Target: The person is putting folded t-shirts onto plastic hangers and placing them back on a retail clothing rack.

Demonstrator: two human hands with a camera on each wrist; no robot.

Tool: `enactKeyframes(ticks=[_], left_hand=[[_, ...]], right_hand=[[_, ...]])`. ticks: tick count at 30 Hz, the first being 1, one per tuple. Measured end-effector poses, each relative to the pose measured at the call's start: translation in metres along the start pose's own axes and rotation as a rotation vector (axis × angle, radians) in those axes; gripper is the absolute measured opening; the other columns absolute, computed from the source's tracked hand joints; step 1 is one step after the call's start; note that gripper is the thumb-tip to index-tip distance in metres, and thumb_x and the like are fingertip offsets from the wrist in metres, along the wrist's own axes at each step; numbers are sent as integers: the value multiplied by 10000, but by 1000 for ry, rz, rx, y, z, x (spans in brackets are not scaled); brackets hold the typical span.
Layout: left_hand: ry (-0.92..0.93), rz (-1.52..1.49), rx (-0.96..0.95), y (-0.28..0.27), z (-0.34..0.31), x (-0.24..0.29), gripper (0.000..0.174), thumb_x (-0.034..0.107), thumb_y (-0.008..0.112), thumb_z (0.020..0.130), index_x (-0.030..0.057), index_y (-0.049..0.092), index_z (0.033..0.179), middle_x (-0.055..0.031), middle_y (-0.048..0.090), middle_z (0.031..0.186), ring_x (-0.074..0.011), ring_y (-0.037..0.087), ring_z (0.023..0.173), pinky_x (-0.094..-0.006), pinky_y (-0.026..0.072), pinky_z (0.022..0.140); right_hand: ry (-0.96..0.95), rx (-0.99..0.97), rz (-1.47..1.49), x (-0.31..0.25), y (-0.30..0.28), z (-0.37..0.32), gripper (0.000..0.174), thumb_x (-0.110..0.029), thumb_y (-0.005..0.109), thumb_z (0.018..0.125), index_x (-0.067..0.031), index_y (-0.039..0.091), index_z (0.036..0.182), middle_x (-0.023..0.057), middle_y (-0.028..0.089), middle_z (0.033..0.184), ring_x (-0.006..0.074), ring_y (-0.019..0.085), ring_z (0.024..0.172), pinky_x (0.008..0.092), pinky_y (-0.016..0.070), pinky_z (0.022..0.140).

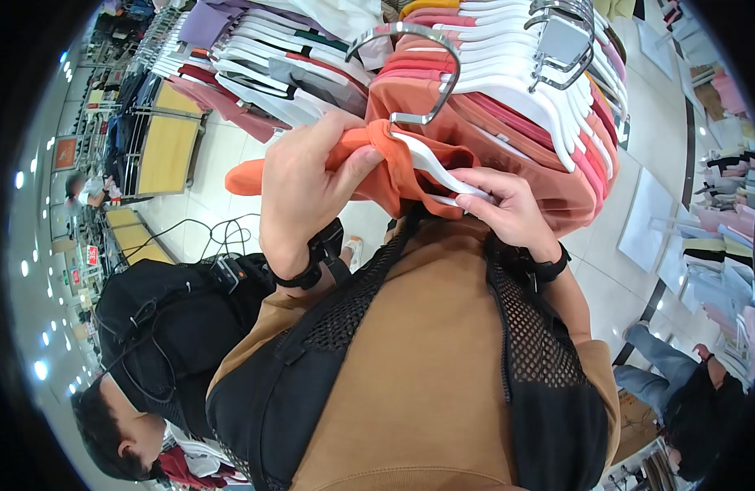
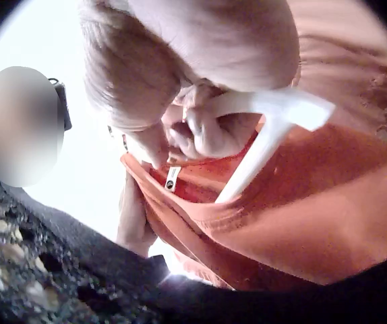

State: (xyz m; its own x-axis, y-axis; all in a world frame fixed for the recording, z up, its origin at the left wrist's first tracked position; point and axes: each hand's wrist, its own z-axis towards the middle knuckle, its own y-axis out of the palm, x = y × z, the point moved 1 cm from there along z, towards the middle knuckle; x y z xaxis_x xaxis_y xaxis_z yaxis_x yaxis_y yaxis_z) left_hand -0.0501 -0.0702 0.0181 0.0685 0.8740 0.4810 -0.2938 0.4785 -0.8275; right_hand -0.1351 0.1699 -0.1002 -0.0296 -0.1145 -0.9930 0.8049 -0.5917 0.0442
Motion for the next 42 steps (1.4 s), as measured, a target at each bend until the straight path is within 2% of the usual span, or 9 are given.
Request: enactKeyframes(ticks=[4,5,12,16,19,23,30,33,42], left_hand=[[44,-160,5,-4,-2,-11,260,137,816,753,28,676,944,-82,666,729,-238,613,592,-311,493,582],[22,-195,37,-6,-5,-13,254,127,812,750,14,671,928,-81,663,734,-204,618,600,-291,487,576],[46,-353,194,-19,-16,-19,230,144,774,808,-31,668,913,-48,662,756,-86,592,655,-219,455,587],[57,-421,225,-18,-21,-21,196,135,770,818,-24,680,889,-51,676,786,-84,596,661,-218,453,583],[86,-429,263,-18,-28,-26,270,210,693,922,-58,675,906,-94,679,847,-134,597,739,-253,452,697],[-26,-309,358,-28,-34,-49,342,256,612,999,-78,672,958,-57,674,861,-87,582,766,-212,440,708],[-5,-275,359,-49,-40,-76,478,366,565,1028,-100,651,1090,-44,671,885,-69,576,794,-212,444,704],[-54,-237,409,-52,-40,-80,446,340,562,1034,-90,671,1081,-34,674,880,-61,567,790,-205,435,690],[-120,-139,490,-47,-25,-76,256,197,662,975,-59,681,991,2,614,781,-55,498,701,-214,417,625]], right_hand=[[144,-233,345,10,-10,4,330,-140,593,1001,15,626,1290,83,669,1208,139,610,1080,295,473,957],[-21,-297,186,22,-18,10,339,-196,532,1036,19,632,1278,102,655,1233,166,590,1123,326,445,1005],[-96,-165,14,29,-21,21,434,-296,380,1087,-17,670,1249,96,664,1207,168,572,1060,305,406,1004],[184,-251,187,27,-24,24,352,-233,487,1048,-20,656,1273,63,651,1278,137,568,1015,313,467,906],[-59,-269,7,30,-13,27,321,-87,566,973,-18,641,1277,116,628,1315,222,573,1217,342,430,1048],[-289,-239,-353,31,-3,24,225,-116,594,945,12,629,1127,126,603,1100,285,606,990,368,496,860],[-244,39,-457,23,-8,6,251,-130,649,937,8,598,1141,133,592,1105,294,616,960,343,494,830],[-114,9,-427,16,-13,3,201,-98,652,943,18,605,1100,113,598,1165,245,600,1030,324,492,857],[-210,99,-579,-22,-23,-6,119,-83,655,909,-6,601,982,130,599,1198,322,604,1073,401,494,911]])
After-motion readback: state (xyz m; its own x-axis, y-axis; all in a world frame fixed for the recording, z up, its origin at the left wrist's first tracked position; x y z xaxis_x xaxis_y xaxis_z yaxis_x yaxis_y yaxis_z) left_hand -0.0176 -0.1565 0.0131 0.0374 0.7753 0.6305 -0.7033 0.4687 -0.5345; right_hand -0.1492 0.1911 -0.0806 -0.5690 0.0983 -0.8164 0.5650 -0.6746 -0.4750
